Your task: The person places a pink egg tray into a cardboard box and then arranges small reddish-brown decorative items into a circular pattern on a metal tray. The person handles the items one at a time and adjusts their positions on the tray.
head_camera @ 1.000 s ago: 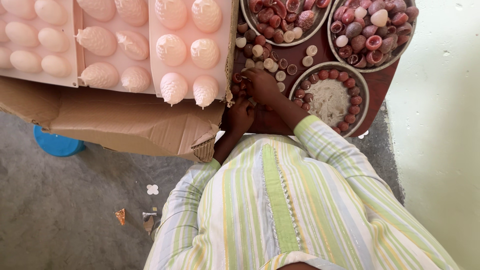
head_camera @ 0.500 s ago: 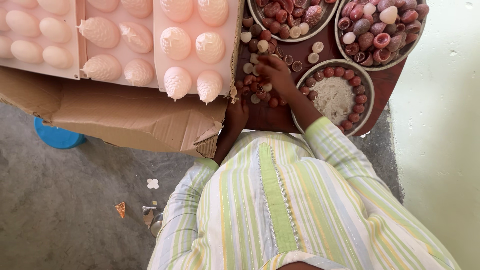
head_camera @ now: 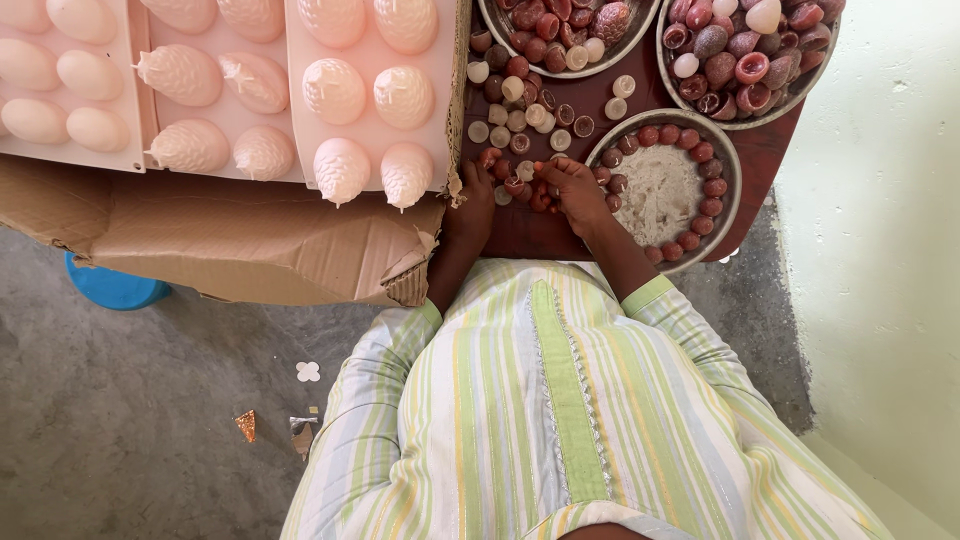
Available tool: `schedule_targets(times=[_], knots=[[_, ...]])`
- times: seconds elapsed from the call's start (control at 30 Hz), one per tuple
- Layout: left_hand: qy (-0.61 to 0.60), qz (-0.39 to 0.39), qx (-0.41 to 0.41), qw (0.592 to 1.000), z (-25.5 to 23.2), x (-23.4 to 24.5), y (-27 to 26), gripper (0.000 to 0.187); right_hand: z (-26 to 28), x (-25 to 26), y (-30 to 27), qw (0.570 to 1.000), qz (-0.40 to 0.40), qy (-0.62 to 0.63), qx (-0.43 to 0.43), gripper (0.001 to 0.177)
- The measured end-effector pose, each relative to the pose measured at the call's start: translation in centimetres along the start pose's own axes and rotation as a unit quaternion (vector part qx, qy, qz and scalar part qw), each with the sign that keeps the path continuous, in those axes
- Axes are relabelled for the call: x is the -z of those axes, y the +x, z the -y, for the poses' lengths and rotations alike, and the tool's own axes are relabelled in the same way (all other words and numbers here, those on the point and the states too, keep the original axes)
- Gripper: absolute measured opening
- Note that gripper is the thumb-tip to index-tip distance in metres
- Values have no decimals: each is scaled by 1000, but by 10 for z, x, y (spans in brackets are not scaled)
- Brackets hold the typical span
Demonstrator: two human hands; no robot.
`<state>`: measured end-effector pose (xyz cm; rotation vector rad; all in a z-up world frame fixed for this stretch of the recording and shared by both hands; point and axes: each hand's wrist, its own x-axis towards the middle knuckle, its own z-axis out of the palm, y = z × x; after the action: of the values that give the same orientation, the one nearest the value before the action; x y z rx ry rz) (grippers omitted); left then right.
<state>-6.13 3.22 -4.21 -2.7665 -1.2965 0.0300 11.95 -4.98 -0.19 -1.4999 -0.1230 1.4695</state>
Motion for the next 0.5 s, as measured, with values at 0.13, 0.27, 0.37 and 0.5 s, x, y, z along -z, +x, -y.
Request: schedule_targets(times=[0.13,0.27,0.37,0.5], knots=[[-38,31,-8,999,0,-15,-6,24,-9,2,13,996,-10,-82,24,15],[-79,17,-20,997,3,-25,-10,23,-22,3,32,991,27,-78,108,17],[-101,-39,-33,994,6,-20,-12,33,-24,2,37,969,-13,-181,166,19],[-107,-65,-40,991,5,-5,-14,36,-10,-7,29,868,-67,-390,301,22]])
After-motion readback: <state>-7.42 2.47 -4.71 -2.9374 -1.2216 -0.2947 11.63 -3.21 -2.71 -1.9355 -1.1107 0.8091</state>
